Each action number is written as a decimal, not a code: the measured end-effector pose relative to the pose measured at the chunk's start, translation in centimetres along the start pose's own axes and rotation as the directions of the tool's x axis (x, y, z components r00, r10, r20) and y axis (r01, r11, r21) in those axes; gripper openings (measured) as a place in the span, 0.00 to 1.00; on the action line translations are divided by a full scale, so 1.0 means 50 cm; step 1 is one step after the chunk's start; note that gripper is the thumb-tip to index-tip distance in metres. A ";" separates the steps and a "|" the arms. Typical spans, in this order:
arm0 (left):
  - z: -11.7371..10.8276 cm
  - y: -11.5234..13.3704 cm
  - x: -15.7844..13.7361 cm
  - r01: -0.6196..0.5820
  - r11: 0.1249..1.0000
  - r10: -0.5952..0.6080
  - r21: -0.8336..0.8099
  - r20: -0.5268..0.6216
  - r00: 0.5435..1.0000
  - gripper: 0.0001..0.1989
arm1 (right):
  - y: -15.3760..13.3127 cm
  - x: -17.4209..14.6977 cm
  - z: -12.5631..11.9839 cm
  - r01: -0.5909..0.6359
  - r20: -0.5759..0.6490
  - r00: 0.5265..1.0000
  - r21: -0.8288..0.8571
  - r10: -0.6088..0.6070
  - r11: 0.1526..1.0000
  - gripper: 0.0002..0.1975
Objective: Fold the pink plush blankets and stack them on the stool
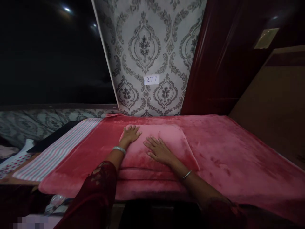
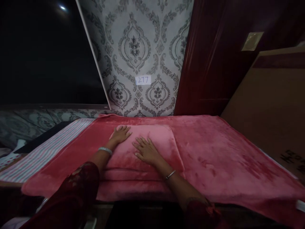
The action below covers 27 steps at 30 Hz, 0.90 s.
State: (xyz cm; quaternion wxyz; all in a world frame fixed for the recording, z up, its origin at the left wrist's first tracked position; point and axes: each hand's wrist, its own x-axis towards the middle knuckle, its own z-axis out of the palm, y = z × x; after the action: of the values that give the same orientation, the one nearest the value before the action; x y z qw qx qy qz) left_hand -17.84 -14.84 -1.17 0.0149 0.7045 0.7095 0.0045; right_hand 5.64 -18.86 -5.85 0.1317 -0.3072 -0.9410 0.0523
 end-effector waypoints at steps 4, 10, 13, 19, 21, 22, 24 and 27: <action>0.016 -0.001 0.000 0.049 0.998 -0.046 0.028 -0.080 0.996 0.32 | 0.023 0.020 -0.027 0.005 0.020 1.000 0.029 -0.006 1.000 0.31; 0.024 -0.003 0.006 0.085 0.996 -0.083 0.023 -0.072 0.994 0.32 | 0.133 0.031 -0.081 -0.463 -0.099 0.885 -0.079 0.456 0.883 0.28; 0.023 -0.005 0.012 0.099 0.995 -0.098 0.006 -0.058 0.994 0.32 | 0.163 0.017 -0.066 -0.559 -0.115 0.827 -0.071 0.550 0.826 0.29; 0.019 -0.001 -0.010 0.058 0.998 -0.062 -0.025 -0.211 0.976 0.28 | 0.163 0.013 -0.053 -0.546 -0.088 0.837 -0.060 0.541 0.836 0.30; 0.014 -0.003 -0.022 0.055 0.998 -0.060 -0.027 -0.208 0.976 0.28 | 0.167 0.004 -0.062 -0.536 -0.041 0.844 -0.049 0.534 0.843 0.30; 0.012 -0.008 -0.029 0.056 0.998 -0.059 -0.025 -0.195 0.979 0.28 | 0.170 -0.006 -0.065 -0.528 -0.022 0.849 -0.041 0.528 0.848 0.30; 0.013 -0.023 -0.045 0.064 0.997 -0.069 -0.038 -0.159 0.985 0.29 | 0.182 -0.039 -0.065 -0.525 -0.002 0.851 -0.012 0.525 0.851 0.30; 0.029 -0.064 -0.082 0.072 0.984 -0.091 -0.162 -0.116 0.989 0.31 | 0.199 -0.111 -0.048 -0.531 -0.017 0.846 0.083 0.534 0.844 0.32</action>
State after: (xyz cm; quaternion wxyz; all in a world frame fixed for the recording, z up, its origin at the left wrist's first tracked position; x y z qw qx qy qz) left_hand -20.95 -18.99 -2.62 0.0269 0.6698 0.7348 0.1033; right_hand 16.24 -14.10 -6.55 0.1421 -0.5518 -0.8136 0.1157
